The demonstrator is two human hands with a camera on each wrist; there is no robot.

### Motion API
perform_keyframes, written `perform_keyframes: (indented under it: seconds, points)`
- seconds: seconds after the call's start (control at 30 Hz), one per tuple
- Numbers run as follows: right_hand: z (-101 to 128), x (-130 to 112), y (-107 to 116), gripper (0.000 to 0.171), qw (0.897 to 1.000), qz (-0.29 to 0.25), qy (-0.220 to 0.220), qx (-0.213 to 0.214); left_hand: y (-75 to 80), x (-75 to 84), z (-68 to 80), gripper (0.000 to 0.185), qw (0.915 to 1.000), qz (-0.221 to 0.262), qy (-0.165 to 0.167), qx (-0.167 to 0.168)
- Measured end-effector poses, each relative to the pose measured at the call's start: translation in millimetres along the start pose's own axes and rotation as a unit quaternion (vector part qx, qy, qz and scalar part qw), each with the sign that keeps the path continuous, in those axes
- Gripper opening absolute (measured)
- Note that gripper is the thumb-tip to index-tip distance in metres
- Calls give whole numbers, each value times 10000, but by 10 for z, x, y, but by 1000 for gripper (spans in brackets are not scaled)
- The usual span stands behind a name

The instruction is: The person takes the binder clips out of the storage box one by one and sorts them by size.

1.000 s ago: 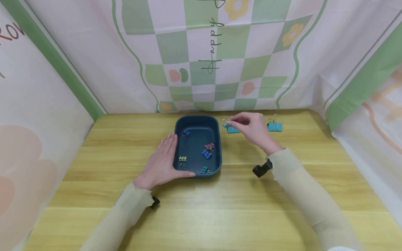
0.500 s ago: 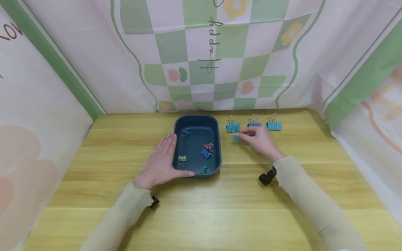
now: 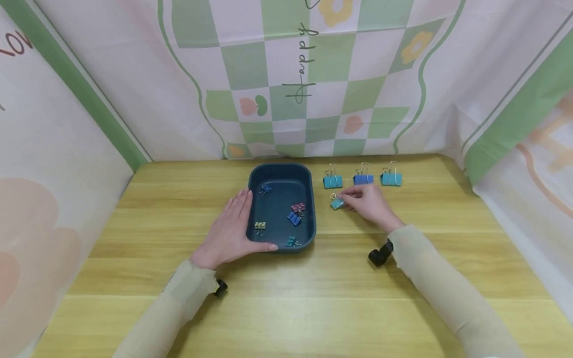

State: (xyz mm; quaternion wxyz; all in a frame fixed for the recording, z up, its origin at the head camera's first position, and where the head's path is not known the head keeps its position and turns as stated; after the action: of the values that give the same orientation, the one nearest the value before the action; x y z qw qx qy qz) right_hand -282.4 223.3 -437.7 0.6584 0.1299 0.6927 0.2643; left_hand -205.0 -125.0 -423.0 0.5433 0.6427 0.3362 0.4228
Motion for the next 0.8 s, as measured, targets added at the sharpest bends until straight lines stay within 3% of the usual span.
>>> perform_keyframes:
  seconds: [0.43, 0.67, 0.8]
  points:
    - [84, -45, -1, 29, 9982, 459, 216, -323, 6, 0, -5, 144, 10000, 8, -9, -5]
    - [68, -96, -18, 32, 9976, 577, 315, -196, -11, -7, -10, 144, 10000, 5, -25, 49]
    - [65, -286, 26, 36, 9968, 509, 615, -19, -5, -7, -7, 143, 10000, 12, -52, 56]
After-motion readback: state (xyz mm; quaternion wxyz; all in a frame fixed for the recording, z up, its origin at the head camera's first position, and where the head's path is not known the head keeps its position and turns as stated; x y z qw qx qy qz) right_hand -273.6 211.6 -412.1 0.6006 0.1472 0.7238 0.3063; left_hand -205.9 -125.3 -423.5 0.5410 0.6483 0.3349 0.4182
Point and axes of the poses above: each hand's wrist, its own z-axis away from the middle knuckle, its own y-axis out of the back of the hand, x = y × z, the point moved 5 cm from there along -z, towards the middle knuckle, and after that the axes turned 6 degrees about -z, right-handed, at the moved point
